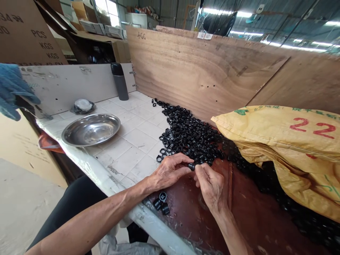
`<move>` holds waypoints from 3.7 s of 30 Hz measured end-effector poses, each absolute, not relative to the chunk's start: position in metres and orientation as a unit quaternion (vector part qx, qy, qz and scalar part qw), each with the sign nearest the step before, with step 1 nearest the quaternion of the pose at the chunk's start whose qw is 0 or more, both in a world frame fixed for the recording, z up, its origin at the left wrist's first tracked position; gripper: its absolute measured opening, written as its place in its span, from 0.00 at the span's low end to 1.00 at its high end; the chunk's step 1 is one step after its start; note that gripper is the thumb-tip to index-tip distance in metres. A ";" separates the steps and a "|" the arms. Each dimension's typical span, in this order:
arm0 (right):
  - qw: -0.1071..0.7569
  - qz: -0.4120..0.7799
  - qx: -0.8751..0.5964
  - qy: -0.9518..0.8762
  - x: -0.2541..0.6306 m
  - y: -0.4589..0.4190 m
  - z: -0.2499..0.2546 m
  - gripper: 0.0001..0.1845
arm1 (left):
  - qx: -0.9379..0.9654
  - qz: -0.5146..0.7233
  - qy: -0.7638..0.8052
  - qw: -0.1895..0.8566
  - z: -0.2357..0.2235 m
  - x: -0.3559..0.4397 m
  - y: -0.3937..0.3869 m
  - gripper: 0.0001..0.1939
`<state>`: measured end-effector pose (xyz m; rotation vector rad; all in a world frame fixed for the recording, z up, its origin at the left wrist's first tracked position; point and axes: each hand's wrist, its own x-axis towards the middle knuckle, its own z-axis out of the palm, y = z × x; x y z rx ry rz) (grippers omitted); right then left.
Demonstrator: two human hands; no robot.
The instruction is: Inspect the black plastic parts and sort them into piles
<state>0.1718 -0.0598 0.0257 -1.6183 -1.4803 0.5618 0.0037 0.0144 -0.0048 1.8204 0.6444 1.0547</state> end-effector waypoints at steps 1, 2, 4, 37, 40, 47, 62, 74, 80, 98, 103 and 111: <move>0.425 0.220 -0.647 -0.594 0.172 -0.060 0.027 0.27 | 0.736 0.424 0.265 0.456 -0.004 0.004 0.014 0.12; 0.431 0.216 -0.644 -0.594 0.173 -0.060 0.027 0.26 | 0.734 0.423 0.269 0.459 -0.003 0.004 0.014 0.12; 0.454 0.214 -0.620 -0.603 0.175 -0.059 0.025 0.19 | 0.723 0.422 0.274 0.474 0.000 0.004 0.013 0.12; 0.363 0.490 -0.580 -0.540 0.138 -0.068 -0.006 0.07 | 0.735 0.368 0.333 0.462 -0.019 -0.053 -0.034 0.08; 0.274 0.489 -0.602 -0.568 0.146 -0.069 0.000 0.08 | 0.812 0.299 0.303 0.400 -0.015 -0.059 -0.034 0.10; 0.213 0.199 -0.738 -0.608 0.177 -0.053 -0.001 0.07 | 0.786 0.251 0.484 0.291 -0.008 -0.052 -0.013 0.09; 0.256 0.062 -0.741 -0.617 0.200 -0.041 -0.028 0.14 | 0.854 0.221 0.435 0.179 -0.038 -0.008 0.009 0.14; 0.326 0.139 -0.725 -0.591 0.209 -0.043 -0.006 0.13 | 0.830 0.339 0.326 0.300 -0.032 -0.019 0.007 0.14; 0.437 0.414 -0.648 -0.467 0.186 -0.047 0.005 0.22 | 0.828 0.361 0.301 0.306 -0.032 -0.019 0.006 0.18; 0.474 0.315 -0.562 -0.600 0.166 -0.055 -0.001 0.07 | 0.725 0.369 0.299 0.499 -0.021 -0.016 0.003 0.19; 0.492 0.357 -0.568 -0.556 0.170 -0.056 0.001 0.09 | 0.696 0.442 0.274 0.495 -0.017 -0.015 0.007 0.07; 0.513 0.329 -0.538 -0.583 0.165 -0.055 0.005 0.06 | 0.544 0.431 0.248 0.676 -0.009 -0.017 0.007 0.11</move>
